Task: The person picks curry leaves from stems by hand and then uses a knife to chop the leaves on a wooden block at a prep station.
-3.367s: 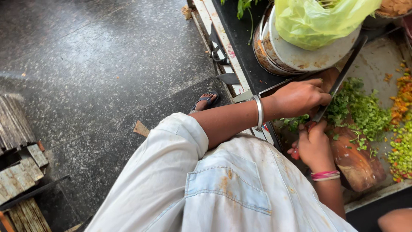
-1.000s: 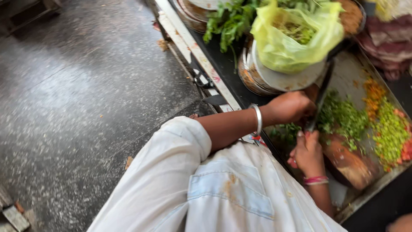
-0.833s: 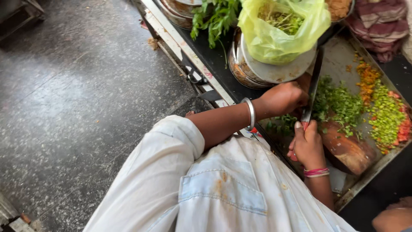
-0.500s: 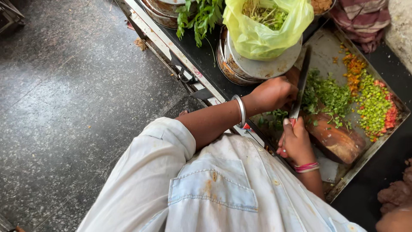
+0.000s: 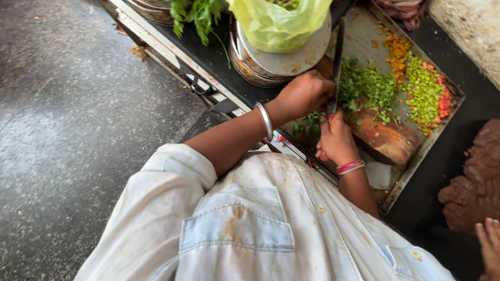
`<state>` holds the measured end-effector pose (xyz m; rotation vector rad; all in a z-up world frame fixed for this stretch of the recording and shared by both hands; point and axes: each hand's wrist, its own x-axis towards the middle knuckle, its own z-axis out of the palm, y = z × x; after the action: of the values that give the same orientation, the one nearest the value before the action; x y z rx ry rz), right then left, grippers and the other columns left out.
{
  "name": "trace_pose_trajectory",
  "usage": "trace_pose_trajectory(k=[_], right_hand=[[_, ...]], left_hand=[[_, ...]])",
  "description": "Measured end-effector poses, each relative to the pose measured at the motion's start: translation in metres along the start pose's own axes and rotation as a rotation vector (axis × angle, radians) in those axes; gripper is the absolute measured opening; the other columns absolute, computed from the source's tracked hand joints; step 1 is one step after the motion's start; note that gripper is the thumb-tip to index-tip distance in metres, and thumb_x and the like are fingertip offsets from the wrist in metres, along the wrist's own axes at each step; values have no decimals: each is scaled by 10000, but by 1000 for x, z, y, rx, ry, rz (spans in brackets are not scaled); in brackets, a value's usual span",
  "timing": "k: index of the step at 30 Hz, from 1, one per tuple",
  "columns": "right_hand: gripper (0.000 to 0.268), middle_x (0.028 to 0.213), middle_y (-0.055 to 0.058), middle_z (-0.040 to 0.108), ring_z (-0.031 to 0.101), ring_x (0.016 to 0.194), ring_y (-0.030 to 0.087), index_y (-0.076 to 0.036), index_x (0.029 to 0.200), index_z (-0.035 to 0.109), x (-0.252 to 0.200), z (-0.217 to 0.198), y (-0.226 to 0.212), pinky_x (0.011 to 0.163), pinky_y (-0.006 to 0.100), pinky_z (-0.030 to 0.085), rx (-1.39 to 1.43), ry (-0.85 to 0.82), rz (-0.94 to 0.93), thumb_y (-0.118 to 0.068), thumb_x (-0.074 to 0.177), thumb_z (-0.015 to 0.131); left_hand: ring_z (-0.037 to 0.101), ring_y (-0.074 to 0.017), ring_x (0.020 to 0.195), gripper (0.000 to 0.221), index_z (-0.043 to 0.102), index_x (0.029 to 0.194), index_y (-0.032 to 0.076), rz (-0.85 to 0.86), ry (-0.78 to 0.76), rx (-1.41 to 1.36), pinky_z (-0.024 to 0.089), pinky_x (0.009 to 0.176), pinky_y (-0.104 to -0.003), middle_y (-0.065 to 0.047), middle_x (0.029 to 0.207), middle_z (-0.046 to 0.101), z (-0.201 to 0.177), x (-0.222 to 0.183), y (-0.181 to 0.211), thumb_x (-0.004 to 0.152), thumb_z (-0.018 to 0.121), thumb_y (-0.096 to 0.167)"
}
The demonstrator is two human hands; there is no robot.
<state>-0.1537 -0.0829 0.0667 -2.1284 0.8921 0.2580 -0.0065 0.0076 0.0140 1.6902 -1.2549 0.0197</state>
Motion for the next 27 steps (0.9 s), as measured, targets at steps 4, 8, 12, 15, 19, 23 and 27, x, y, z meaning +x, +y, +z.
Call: trace_pose_trajectory(k=[4,8,12,15,19,23,27], right_hand=[[299,542,125,570,594,374,246,-10,1052,405,-11,-11,13,340,370,484,123,-17,-97,-293,1066,500],[292,528,108,580,596,373,228,-30,1053,413,-31,-9,21,344,369,457,118,78,-49,-310,1072,495],[286,531,125,578,598,366,240,-34,1052,430,-37,4,18,347,377,458,65,36,-34,-308,1061,510],[277,528,133,588,615,366,249,-31,1064,423,-29,7,8,348,389,481,-15,18,-14,-295,1060,506],[238,520,116,610,631,369,243,-47,1117,403,-13,-2,-6,347,395,501,-20,8,-5,-242,1027,507],[260,542,109,595,605,363,241,-37,1077,406,-20,-9,-7,332,399,471,60,-5,54,-280,1055,497],[275,531,107,579,585,358,222,-36,1035,431,-40,-16,5,329,383,442,129,41,23,-299,1066,503]], left_hand=[[672,-360,931,118,718,920,100,-48,-4,3,543,838,-466,-123,889,718,-5,-5,3,804,726,84],[623,-405,1056,382,636,1207,15,14,141,-68,535,882,-456,-197,1230,622,-17,-19,11,835,697,76],[626,-358,1064,365,667,1206,20,92,126,115,543,886,-424,-157,1233,594,-20,-16,17,848,691,86],[628,-316,1031,210,674,992,33,70,-34,346,557,823,-379,-133,1103,630,-18,-6,18,784,674,60],[627,-285,990,97,695,887,87,23,-99,415,554,795,-383,-89,961,643,-14,8,16,791,685,87],[632,-295,984,63,693,881,85,-19,-115,349,548,802,-404,-95,969,649,-18,9,16,819,700,93],[640,-319,986,81,698,913,73,24,-90,299,546,819,-420,-111,965,642,-23,11,21,843,713,112]])
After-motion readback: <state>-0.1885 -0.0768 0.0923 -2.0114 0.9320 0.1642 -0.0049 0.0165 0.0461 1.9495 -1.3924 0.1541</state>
